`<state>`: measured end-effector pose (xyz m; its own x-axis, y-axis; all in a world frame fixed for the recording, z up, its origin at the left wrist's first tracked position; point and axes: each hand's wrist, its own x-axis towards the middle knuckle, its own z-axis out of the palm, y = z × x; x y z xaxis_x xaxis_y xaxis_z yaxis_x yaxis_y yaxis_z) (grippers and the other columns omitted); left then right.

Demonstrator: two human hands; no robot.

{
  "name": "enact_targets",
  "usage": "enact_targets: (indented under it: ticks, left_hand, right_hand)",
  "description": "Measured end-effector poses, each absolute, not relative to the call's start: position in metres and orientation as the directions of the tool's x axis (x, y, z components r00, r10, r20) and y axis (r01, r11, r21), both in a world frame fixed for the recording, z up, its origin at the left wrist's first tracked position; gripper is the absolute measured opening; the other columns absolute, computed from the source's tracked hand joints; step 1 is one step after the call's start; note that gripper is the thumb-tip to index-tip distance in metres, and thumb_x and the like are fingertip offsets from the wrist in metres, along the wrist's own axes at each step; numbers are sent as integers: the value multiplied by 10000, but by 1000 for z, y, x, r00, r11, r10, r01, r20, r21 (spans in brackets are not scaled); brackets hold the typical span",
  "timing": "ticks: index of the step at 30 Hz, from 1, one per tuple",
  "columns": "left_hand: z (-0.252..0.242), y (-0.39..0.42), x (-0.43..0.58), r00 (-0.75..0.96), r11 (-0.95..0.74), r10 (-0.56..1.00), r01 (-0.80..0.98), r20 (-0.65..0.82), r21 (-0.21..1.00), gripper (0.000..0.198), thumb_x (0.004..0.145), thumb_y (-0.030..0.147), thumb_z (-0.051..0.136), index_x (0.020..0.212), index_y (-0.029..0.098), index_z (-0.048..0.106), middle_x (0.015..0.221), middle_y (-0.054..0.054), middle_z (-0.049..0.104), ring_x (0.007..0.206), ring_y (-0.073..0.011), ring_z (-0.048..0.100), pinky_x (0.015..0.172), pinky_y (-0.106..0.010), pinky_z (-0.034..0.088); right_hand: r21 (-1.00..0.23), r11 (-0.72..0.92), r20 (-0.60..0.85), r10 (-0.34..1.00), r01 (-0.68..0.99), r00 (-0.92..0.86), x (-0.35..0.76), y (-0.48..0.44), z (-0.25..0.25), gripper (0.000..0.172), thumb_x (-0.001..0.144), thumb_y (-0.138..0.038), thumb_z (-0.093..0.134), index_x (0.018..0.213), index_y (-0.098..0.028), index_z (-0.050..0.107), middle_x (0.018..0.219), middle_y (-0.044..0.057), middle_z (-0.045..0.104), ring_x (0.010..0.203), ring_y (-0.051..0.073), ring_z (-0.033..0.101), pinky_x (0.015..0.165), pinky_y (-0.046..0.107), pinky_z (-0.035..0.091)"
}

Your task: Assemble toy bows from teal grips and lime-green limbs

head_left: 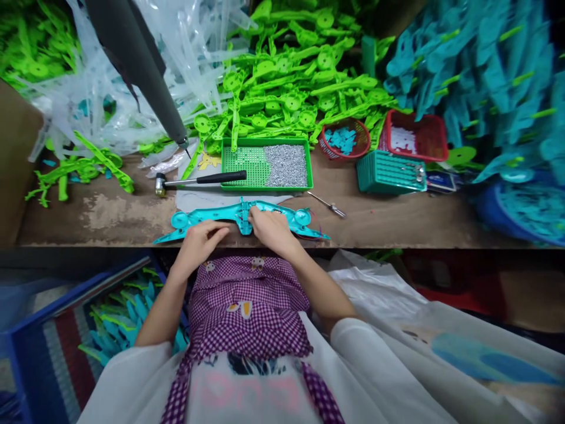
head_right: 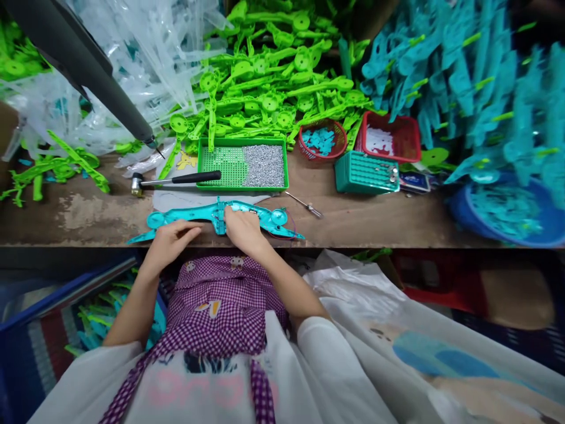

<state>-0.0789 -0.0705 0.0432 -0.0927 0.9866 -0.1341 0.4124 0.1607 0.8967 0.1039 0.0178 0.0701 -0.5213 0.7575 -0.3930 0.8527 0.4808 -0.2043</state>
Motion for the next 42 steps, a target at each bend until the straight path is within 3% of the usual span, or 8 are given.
enact_targets:
  ticks: [3,14,21,26,32,37,40,42]
  left_hand:
    - [49,-55,-75,-144,47,988,648,62,760,192,888,304,619,1004,224,749,994,-71,676,967,-237,605,906,-378,466]
    - [50,-9,-78,153,-69,982,841,-113,537,178,899,267,596,993,194,728,893,-62,636,882,-231,606,807,-342,453]
    - [61,9,-72,335,-256,906,920,-257,297,192,892,177,507,845,142,689,858,-100,666,791,-230,612,702,-326,431]
    - [56,22,-81,457,-314,854,833,-248,455,105,844,217,591,766,160,631,763,-46,632,692,-178,565,629,-279,374]
    - [50,21,-90,440,-263,880,766,-181,587,100,826,191,587,727,179,574,685,-2,565,618,-150,503,588,-265,324]
    - [51,18,-101,521,-362,848,705,-99,609,80,816,133,565,759,188,553,738,1,557,637,-141,501,609,-257,359]
    - [48,9,-111,536,-464,844,695,34,550,74,838,121,544,805,187,547,829,-25,566,714,-151,523,668,-262,405]
    - [45,1,-117,496,-479,862,729,104,489,73,850,122,531,816,185,542,842,-36,561,754,-164,530,697,-271,422]
  right_hand:
    - [-190,485,-388,762,853,-519,100,19,71,346,1001,-243,311,1164,-129,594,973,190,729,884,282,691,704,345,401]
    - [-182,515,-376,751,838,-543,99,23,70,369,993,-218,298,1145,-108,616,969,195,733,916,298,703,698,350,449]
    - [-197,500,-422,733,843,-533,99,25,75,353,998,-238,308,1129,-116,611,1003,183,731,913,287,698,700,347,443]
    - [-282,542,-340,715,792,-611,122,26,82,270,974,-315,459,1155,-166,593,1011,123,737,925,282,676,736,355,387]
    - [-466,542,-101,752,699,-651,131,41,68,116,945,-265,542,906,-190,621,939,51,719,893,213,631,757,326,322]
    - [-618,581,9,679,530,-734,128,48,39,143,911,-295,599,1009,-193,610,961,57,683,944,211,608,831,342,383]
    - [-725,545,61,659,421,-749,136,53,30,283,862,-225,635,1136,-186,573,1053,70,671,967,198,610,873,345,433]
    - [-762,521,60,648,385,-759,140,56,29,230,864,-193,618,1092,-186,586,1046,67,670,949,187,613,861,332,449]
